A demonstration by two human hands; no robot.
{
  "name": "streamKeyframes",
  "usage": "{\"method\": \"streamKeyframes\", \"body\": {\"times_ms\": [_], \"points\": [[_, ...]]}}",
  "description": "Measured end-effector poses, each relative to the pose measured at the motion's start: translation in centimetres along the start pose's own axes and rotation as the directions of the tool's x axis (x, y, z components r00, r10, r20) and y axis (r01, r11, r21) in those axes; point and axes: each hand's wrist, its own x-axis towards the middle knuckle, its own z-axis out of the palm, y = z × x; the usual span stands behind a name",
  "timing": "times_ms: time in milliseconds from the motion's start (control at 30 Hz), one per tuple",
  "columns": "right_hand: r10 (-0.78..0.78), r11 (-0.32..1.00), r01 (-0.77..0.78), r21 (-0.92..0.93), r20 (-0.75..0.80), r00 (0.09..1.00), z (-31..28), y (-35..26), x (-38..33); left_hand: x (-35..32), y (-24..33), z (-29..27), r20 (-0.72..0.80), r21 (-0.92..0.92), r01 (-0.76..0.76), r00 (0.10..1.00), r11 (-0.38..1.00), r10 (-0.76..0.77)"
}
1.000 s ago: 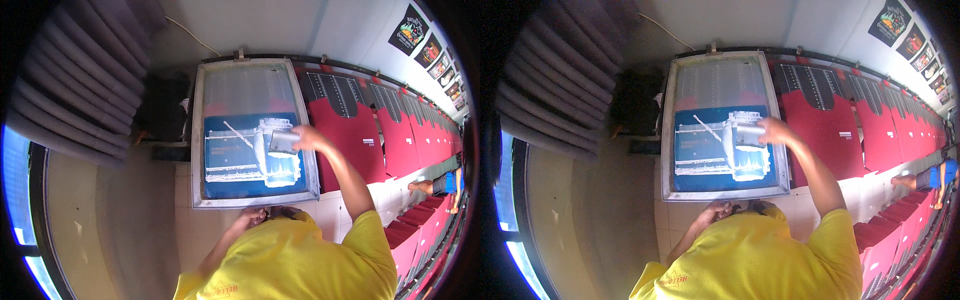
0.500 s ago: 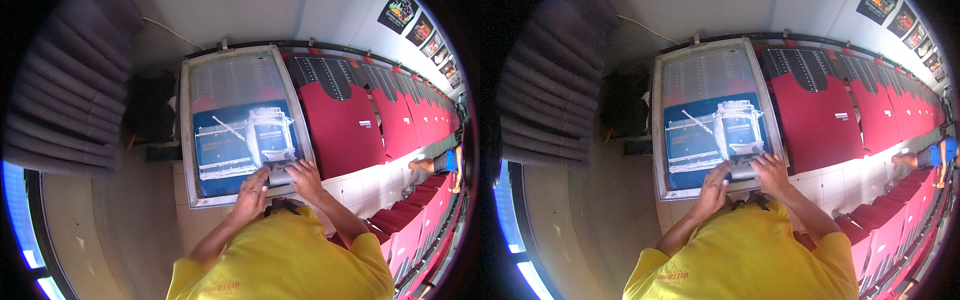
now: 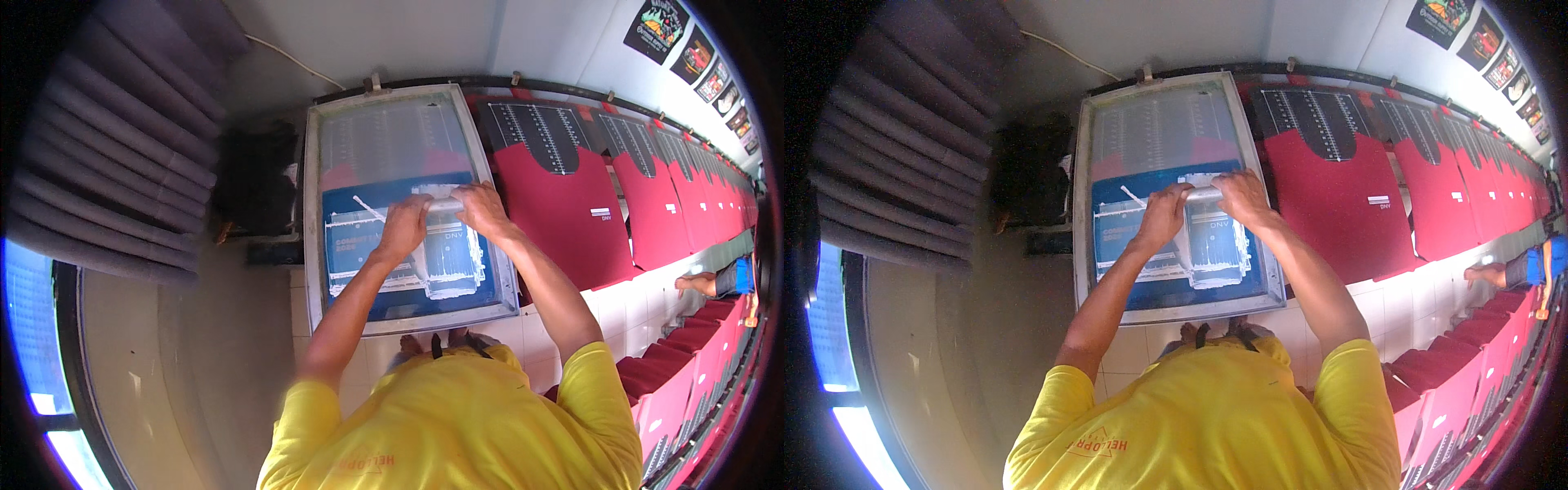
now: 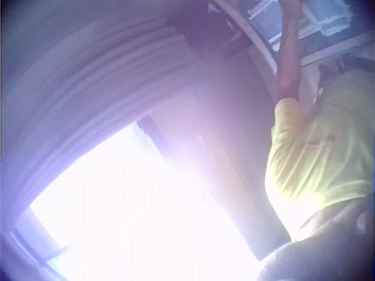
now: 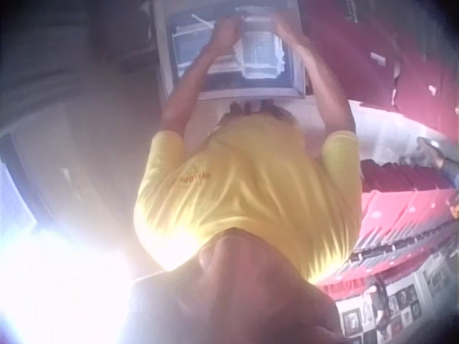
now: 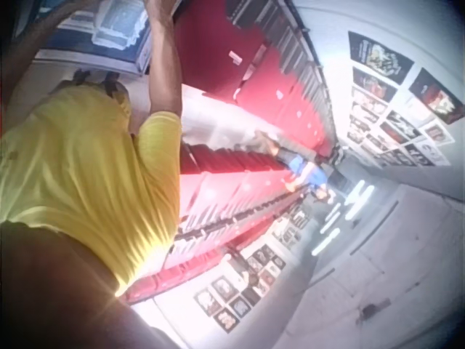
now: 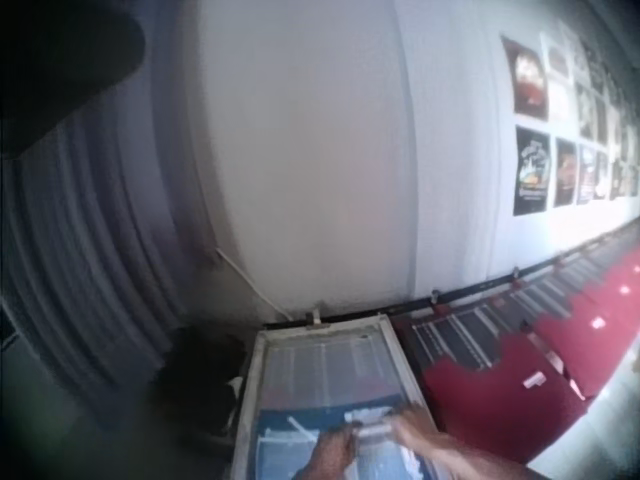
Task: The person performs screen printing on a series of fabric pieces by lowering a screen frame and applying ink with a squeegee.
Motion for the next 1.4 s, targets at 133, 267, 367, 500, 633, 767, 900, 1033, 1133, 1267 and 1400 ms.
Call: {"method": "streamKeyframes", "body": {"times_ms": [133, 267, 367, 500, 633, 767, 900, 1033, 1133, 1267, 1400], "points": [[-0.079, 0.997, 0.078, -0.023, -0.046, 0.996, -2.3, -1.5, -0.8, -1.6, 1.1, -1.5, -0.106, -0.066, -0.099, 0.990, 0.993, 0.092], [-0.054, 0.993, 0.056, 0.105, -0.024, 0.998, -0.4, -3.6, -10.0, -9.8, 4.6, -0.6, -0.047, 0.065, -0.140, 0.989, 0.988, 0.143], [-0.112, 0.993, 0.113, -0.022, 0.016, 0.994, 1.5, -5.9, -16.3, -15.9, 6.2, 1.8, 0.050, 0.112, -0.123, 0.992, 0.986, 0.118], [-0.235, 0.971, 0.235, -0.050, 0.009, 0.972, 2.4, -6.5, -19.6, -20.7, 7.1, 4.3, 0.088, 0.143, -0.045, 0.996, 0.989, 0.033], [-0.255, 0.966, 0.257, -0.025, 0.084, 0.963, 2.6, -6.6, -20.7, -21.8, 7.4, 5.5, 0.067, 0.208, -0.039, 0.997, 0.977, 0.025], [-0.212, 0.957, 0.184, 0.222, 0.110, 0.971, 1.6, -6.1, -20.9, -21.8, 6.9, 5.3, 0.107, 0.139, -0.089, 0.991, 0.986, 0.074], [0.125, 0.920, -0.012, 0.391, -0.265, 0.956, 0.7, -4.8, -19.9, -21.5, 3.7, 1.4, -0.045, 0.098, 0.073, 0.997, 0.993, -0.069], [0.478, 0.860, -0.370, 0.352, -0.300, 0.826, 2.5, -2.8, -18.4, -20.9, -3.6, -4.6, -0.514, 0.514, 0.492, 0.833, 0.703, -0.207], [0.604, 0.779, -0.465, 0.421, -0.304, 0.737, 6.5, -1.6, -18.3, -21.9, -8.5, -7.8, -0.278, 0.611, 0.607, 0.766, 0.508, -0.580], [0.744, 0.634, -0.566, 0.527, -0.216, 0.633, 8.1, -0.9, -17.4, -21.8, -9.9, -8.1, -0.354, 0.181, 0.722, 0.681, 0.667, -0.641], [0.790, 0.549, -0.581, 0.601, -0.147, 0.595, 9.0, 0.0, -17.5, -20.5, -8.7, -7.0, -0.478, -0.005, 0.778, 0.549, 0.628, -0.685]]}}
